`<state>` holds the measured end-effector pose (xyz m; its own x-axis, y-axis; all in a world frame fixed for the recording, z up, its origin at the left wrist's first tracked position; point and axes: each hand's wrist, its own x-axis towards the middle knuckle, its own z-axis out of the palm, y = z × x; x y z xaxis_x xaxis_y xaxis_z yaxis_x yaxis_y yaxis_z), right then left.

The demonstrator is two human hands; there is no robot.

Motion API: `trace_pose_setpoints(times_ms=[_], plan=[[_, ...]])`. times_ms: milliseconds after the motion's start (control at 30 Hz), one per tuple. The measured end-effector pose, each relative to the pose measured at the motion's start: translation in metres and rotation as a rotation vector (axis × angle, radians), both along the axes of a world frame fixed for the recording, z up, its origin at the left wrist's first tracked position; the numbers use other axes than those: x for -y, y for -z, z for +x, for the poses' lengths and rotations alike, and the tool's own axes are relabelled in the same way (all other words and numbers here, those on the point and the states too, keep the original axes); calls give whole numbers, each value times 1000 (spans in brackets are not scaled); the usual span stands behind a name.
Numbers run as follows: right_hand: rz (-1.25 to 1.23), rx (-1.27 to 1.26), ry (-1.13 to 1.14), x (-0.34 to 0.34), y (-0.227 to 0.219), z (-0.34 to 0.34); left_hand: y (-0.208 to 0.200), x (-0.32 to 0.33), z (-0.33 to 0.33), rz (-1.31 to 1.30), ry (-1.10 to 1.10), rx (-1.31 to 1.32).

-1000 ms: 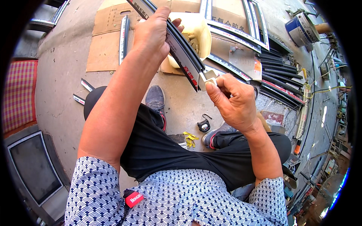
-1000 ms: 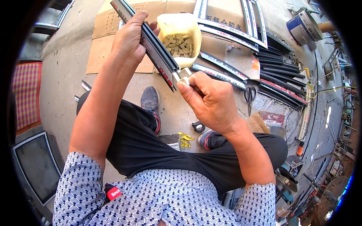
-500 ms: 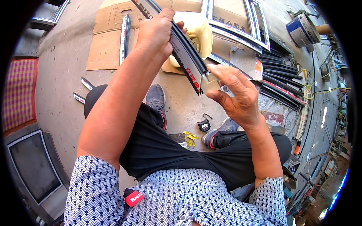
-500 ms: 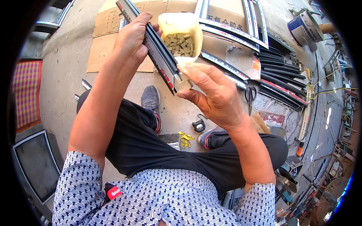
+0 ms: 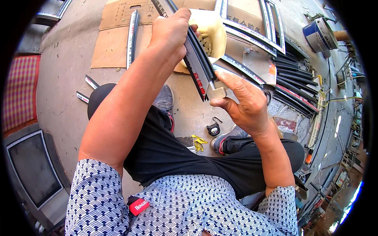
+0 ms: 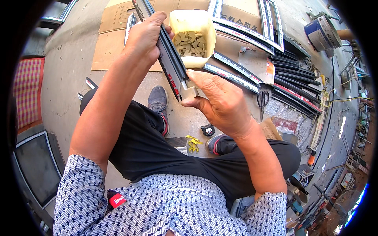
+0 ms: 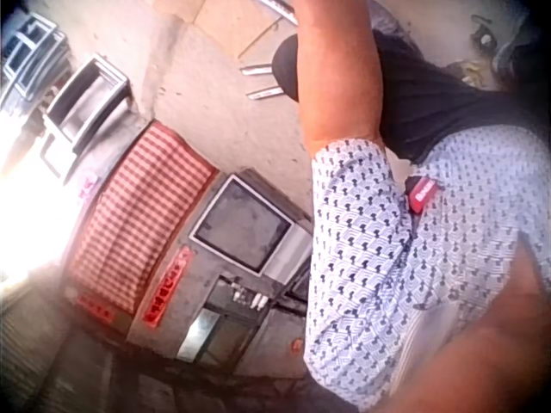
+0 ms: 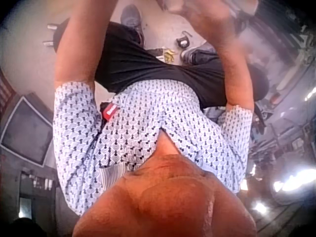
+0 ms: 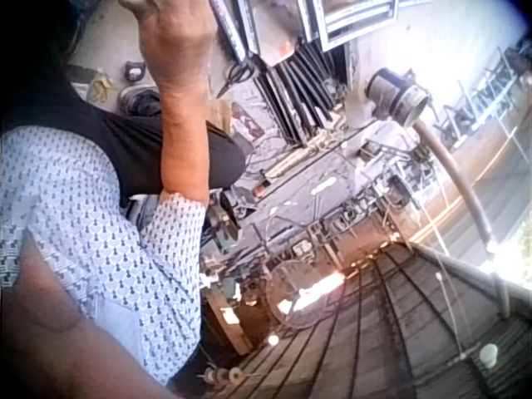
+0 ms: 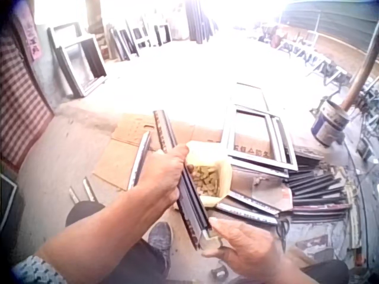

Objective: The person sits on the floor and assembles window frames by inserting small white plastic corner connectors into the ends of black metal profiles. They repeatedly pick up profiles, insert the connectors, and join the pieces together to form rectangular frames.

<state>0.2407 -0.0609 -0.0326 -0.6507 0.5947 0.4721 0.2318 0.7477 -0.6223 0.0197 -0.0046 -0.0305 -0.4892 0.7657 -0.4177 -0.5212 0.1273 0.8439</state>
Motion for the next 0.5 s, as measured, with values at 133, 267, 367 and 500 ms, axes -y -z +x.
trace_pose_setpoints(times_ms=[133,267,367,500], plan=[[16,-6,10,1,4,0,4,-1,0,8,8,5],[-11,-1,23,7,2,-1,3,0,1,-26,32,12],[-112,-41,34,7,2,1,3,0,0,-15,39,40],[-211,-117,74,9,5,3,2,0,-5,52,38,39]])
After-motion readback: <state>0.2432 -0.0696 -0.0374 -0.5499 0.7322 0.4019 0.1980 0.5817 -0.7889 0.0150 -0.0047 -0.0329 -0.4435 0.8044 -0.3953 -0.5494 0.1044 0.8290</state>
